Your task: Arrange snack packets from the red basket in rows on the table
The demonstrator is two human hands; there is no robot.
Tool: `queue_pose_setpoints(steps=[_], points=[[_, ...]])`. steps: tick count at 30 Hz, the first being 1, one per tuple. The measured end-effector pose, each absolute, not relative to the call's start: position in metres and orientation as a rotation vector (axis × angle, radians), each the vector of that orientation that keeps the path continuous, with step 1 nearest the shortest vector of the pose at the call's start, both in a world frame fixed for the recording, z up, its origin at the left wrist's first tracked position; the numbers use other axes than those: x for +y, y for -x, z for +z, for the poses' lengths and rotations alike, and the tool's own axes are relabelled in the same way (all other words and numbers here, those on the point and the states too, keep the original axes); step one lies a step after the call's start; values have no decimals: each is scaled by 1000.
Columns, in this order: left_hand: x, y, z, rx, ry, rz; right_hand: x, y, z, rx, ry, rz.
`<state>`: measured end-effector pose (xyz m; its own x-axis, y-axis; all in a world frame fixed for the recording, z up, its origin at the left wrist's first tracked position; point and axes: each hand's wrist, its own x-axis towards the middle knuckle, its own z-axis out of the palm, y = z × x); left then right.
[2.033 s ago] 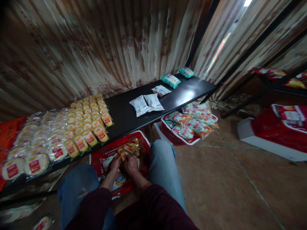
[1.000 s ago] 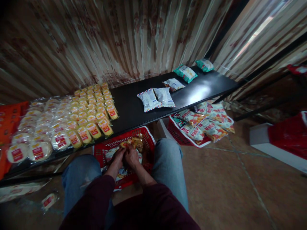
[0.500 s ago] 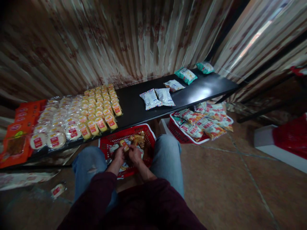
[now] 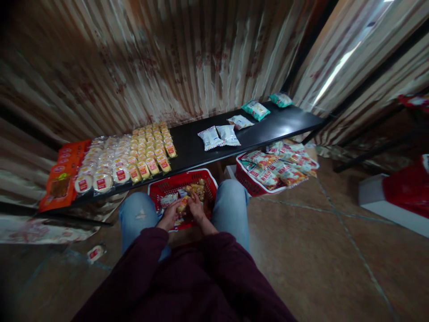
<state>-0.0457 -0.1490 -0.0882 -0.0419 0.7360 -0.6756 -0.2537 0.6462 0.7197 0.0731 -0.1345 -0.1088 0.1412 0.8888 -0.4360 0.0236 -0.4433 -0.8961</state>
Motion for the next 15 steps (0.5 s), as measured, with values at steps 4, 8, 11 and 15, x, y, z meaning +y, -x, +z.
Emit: queue_pose_setpoints(steps=[4,8,11,15], points=[[-153,51,-81,1385,-370,851,-137,-75,-104,-732,1560,1503],[-156,55,-78,1355,-275,998,-141,-76,-100,-699,1576,1519],[-160,57,-74,1322,-259,1110,-143,-76,-95,-650,1569,1527],[-165,59,-67,1175,-177,1273,-148,-75,-92,-707,1476,1611]])
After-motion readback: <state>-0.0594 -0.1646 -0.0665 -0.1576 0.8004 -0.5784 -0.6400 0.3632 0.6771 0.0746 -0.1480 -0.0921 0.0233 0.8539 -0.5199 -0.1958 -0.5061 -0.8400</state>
